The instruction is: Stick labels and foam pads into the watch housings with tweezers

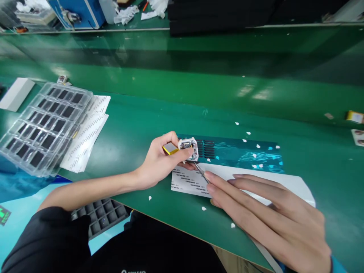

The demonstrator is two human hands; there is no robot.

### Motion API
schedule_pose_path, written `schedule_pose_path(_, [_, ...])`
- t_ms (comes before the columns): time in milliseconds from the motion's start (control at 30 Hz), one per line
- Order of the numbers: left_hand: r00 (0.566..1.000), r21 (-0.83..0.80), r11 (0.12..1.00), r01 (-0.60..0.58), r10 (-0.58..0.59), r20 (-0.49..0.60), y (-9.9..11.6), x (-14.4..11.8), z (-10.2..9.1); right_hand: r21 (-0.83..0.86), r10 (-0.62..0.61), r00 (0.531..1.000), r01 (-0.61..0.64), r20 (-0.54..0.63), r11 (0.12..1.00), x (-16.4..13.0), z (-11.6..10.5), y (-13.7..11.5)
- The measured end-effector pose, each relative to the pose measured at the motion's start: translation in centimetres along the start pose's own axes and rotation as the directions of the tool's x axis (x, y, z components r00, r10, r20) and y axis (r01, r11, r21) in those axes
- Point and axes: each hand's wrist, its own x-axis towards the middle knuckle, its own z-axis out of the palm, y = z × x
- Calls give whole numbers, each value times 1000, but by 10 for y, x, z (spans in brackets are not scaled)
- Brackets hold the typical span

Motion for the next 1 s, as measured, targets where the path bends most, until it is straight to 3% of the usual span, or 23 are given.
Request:
schedule_pose_path(733, [998,176,982,65,-67,5,4,-4,2,80,-78,995,72,63,994,-1,-2,5])
schedule_pose_path(1000, [996,140,987,84,-84,-7,1,-6,4,133,44,998,-49,43,990,-2,6,2])
